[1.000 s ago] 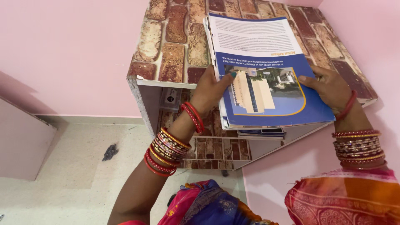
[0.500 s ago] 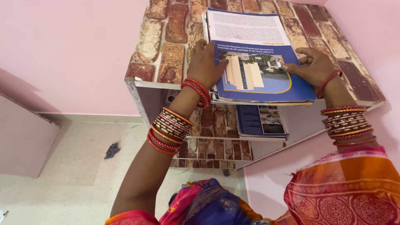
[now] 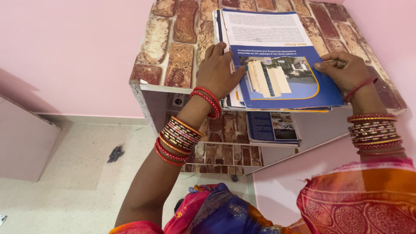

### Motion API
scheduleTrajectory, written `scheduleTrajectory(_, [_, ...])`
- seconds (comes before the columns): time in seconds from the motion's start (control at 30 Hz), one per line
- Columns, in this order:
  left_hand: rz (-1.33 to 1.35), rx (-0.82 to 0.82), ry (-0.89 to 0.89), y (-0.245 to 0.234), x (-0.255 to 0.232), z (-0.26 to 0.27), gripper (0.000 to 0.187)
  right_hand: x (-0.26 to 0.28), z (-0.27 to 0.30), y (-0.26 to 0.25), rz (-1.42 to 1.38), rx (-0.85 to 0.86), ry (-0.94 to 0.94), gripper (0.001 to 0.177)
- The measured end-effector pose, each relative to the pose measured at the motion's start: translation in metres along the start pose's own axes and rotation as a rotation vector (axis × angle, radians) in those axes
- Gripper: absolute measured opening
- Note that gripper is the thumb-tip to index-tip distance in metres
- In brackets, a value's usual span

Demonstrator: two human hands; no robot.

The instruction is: The person gathers several pamphlets and booklets from the floor, flips through the pages by hand to organize them, and places the stack into a shelf.

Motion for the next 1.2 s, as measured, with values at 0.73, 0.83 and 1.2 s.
scheduleTrajectory(0.73, [-0.028, 0.129, 0.087, 0.008, -0.015, 0.005, 0.059, 0.134, 0.103, 0.020, 0.342, 0.342, -0.512, 0.060])
scheduleTrajectory(0.83, [0.013, 0.147, 0.116, 0.009, -0.015, 0.007, 0.062, 0.118, 0.107, 0.027, 0.501, 0.369, -0.373, 0.058])
scheduleTrajectory(1.2, [0.121, 0.340, 0.298, -0.001, -0.029, 0.035, 0.091, 0.099, 0.104, 0.012, 0.407, 0.421, -0.272, 0.046])
Point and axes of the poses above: each hand's wrist, its own z-axis away from the middle knuckle, its own y-axis out of the palm, x = y × z, the point moved 10 cm from there along -z, towards the middle knuckle, and after that the axes turned 8 degrees about -y, right-handed, at the moved point
